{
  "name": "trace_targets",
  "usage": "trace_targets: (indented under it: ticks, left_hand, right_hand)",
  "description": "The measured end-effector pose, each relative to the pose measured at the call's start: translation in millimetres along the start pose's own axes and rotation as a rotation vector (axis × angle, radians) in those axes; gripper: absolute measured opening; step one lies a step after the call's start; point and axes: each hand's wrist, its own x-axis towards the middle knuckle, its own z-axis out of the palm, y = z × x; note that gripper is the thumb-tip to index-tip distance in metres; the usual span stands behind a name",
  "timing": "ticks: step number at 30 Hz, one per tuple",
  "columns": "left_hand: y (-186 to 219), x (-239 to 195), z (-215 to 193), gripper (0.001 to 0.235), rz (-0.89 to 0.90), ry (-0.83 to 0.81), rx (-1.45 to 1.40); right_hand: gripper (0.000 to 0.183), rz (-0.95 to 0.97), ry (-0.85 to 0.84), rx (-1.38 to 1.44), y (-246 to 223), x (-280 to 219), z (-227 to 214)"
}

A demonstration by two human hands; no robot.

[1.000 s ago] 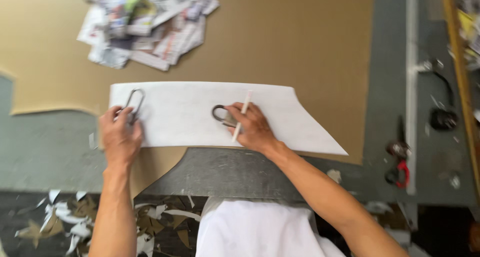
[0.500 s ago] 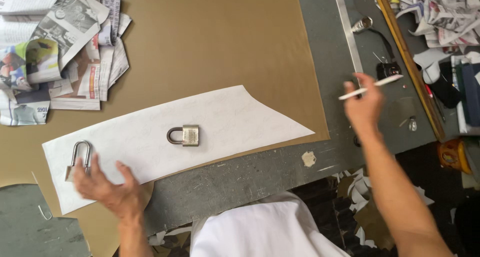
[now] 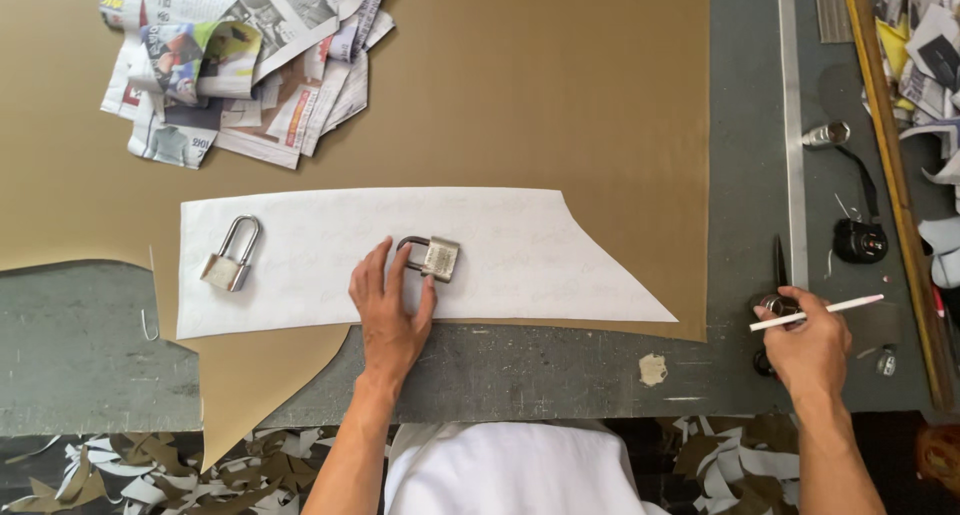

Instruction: The person uses scissors to cut a piece of paper placed on a workbench. They then place a pattern on the paper, secure it with padlocks and metal cups, and trim the paper along the pattern's edge.

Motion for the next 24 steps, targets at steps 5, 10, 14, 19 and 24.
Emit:
trace_targets:
  ticks: [5, 10, 14, 19, 24]
  left_hand:
    - [-1, 0, 3, 0.058, 0.023, -0.028, -0.035]
    - [-4, -1, 9, 0.060, 0.030, -0.032, -0.042]
    - [-11, -8, 11, 0.060, 0.038, -0.031, -0.020]
    - [-14, -8, 18, 0.059, 0.048, -0.022, 0.023]
    - [-12, -8, 16, 0.064, 0.038, -0.025, 0.051]
  right_hand:
    - [0.042, -0.161, -0.082, 0.224, -66, -20, -5]
    - [0.044, -0.382, -0.236, 0.290, -131, -35, 12]
    - [0.042, -0.544, -0.220, 0.252, -157, -38, 24]
    - [0.050, -0.543, -0.325, 0.264, -152, -27, 26]
    - [0.057, -0.192, -0.361, 0.267, -106, 42, 12]
